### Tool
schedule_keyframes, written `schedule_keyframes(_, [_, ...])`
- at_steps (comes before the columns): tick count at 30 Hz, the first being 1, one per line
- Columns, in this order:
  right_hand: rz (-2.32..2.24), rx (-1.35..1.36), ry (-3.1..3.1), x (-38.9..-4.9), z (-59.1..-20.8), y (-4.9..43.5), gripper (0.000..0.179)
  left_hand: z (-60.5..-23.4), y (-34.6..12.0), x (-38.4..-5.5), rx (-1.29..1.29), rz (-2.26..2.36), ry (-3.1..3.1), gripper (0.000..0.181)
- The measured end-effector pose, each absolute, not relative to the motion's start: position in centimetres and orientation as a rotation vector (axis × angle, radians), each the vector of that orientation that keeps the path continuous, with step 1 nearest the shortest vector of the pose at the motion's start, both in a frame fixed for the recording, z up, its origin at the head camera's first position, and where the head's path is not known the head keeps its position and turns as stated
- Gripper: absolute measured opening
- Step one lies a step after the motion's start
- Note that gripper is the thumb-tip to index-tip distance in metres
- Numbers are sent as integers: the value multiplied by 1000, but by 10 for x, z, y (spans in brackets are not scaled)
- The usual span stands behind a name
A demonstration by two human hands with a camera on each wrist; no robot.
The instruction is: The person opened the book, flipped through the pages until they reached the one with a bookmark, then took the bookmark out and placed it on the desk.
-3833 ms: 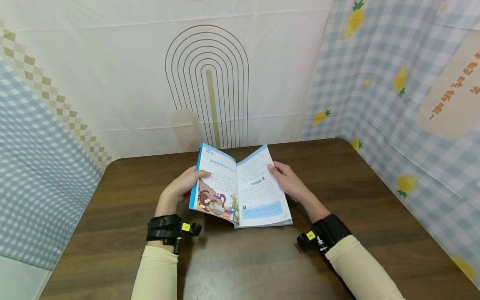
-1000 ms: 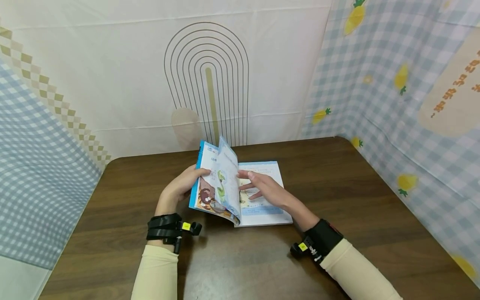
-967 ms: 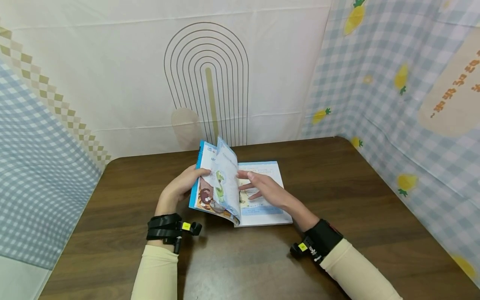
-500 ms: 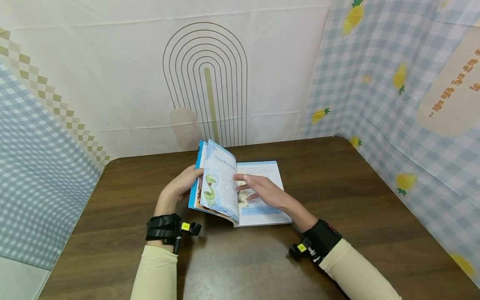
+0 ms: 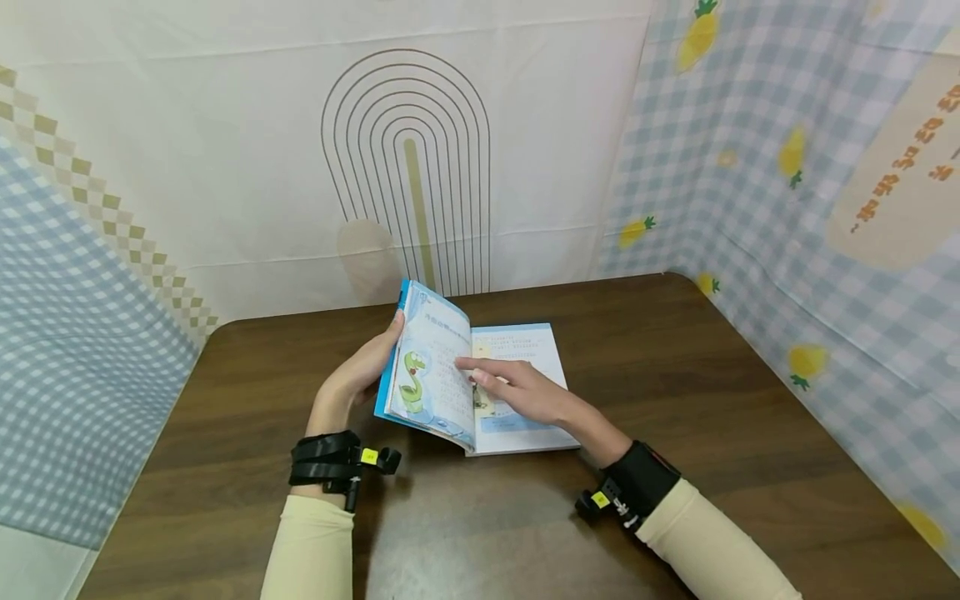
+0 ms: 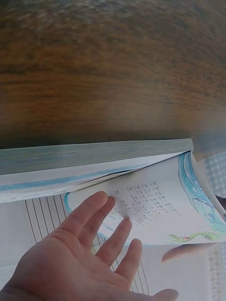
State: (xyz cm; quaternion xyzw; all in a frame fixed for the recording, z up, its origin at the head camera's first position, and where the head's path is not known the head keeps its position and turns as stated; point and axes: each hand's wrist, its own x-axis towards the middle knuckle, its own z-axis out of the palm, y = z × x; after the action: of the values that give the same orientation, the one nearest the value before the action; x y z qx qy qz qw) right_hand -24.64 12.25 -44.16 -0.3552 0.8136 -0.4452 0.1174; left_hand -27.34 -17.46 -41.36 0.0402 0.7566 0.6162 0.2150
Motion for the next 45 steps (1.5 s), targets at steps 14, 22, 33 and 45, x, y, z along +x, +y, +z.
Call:
schedule_keyframes(14, [-1238, -1044, 2410, -243, -442, 122, 54, -415, -173, -274, 233, 1739, 2030, 69])
schedule_keyframes(22, [-1222, -1045, 2428, -243, -441, 122, 53, -416, -173, -274, 211, 1741, 2036, 58])
schedule_keyframes(33, [-1233, -1078, 2424, -243, -443, 122, 52, -418, -173, -274, 203, 1739, 2058, 53])
schedule_keyframes(45, [-1269, -1085, 2366, -245, -447, 121, 53, -416, -172, -272, 193, 1739, 2055, 51])
